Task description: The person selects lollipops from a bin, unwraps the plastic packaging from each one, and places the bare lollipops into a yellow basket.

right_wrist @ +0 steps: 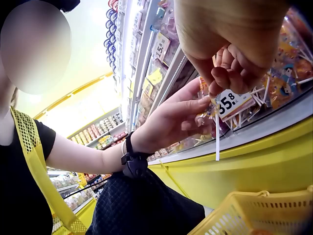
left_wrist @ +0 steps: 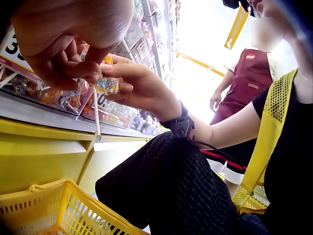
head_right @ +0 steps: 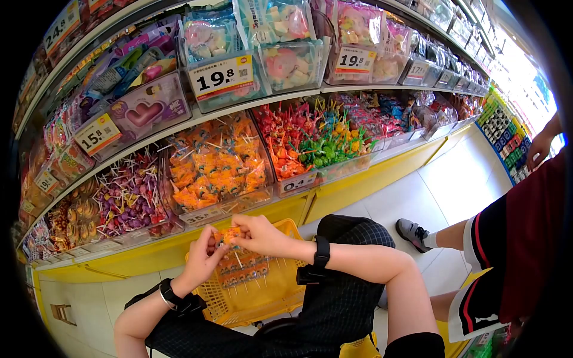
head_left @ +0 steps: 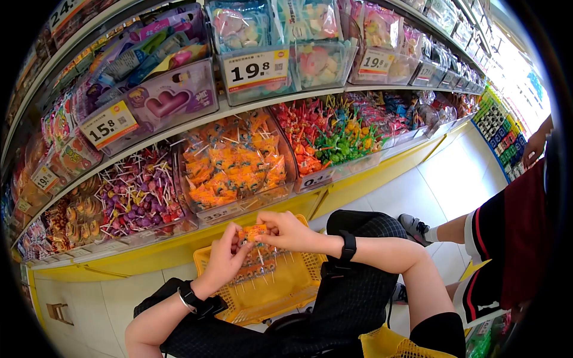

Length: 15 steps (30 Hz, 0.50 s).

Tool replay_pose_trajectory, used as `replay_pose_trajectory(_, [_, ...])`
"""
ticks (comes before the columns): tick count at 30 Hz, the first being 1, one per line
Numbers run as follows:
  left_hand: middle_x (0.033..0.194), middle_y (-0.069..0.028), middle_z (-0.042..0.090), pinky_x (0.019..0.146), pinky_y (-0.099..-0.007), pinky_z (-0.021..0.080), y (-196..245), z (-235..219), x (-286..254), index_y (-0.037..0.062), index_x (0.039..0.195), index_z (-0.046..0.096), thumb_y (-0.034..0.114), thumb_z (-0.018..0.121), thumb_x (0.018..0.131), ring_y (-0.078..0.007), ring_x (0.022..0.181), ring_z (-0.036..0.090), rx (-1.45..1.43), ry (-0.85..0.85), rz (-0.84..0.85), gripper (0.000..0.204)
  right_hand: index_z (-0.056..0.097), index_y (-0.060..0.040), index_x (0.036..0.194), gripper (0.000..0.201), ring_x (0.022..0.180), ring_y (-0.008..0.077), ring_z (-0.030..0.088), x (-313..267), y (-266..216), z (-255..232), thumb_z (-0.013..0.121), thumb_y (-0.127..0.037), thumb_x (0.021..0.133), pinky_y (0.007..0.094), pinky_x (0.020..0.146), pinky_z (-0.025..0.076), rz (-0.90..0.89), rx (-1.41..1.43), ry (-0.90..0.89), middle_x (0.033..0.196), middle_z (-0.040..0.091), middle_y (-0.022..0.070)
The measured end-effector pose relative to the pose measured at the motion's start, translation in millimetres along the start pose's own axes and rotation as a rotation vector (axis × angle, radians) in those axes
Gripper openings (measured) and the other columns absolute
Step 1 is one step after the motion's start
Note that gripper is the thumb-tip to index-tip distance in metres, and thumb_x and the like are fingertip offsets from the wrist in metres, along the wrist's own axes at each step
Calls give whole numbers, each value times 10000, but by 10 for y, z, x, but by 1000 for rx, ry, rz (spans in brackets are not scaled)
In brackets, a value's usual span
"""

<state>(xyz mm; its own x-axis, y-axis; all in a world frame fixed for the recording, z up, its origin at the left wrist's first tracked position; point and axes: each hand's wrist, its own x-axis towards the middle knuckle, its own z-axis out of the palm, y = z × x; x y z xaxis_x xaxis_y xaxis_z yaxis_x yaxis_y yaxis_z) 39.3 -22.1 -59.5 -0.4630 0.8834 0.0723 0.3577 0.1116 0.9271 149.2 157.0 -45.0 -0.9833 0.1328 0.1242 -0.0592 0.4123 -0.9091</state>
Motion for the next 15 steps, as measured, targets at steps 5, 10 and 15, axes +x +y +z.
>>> replay_pose_trajectory(5, [630, 0, 503, 471, -205, 402, 14, 7, -6, 57, 1010, 398, 58, 610, 915, -29, 566, 533, 51, 39, 29, 232, 467, -14, 960, 257, 487, 198, 454, -1, -30, 1, 667, -105, 827, 320, 491, 384, -71, -63, 14, 548, 479, 113])
replay_pose_trajectory(10, [634, -68, 517, 520, -246, 419, 165, 48, -51, 38, 957, 443, 25, 590, 904, -90, 574, 547, 177, 121, 163, 156, 496, -24, 954, 235, 514, 268, 529, -20, -91, 3, 667, -117, 822, 333, 502, 415, -72, -100, 41, 583, 514, 142])
replay_pose_trajectory(15, [683, -129, 560, 554, -287, 452, 188, 53, -59, 38, 989, 489, 39, 556, 911, -195, 574, 591, 198, 166, 106, 103, 494, -20, 977, 217, 559, 133, 619, 12, 15, -37, 654, -123, 873, 292, 495, 453, 84, 119, -27, 632, 575, 103])
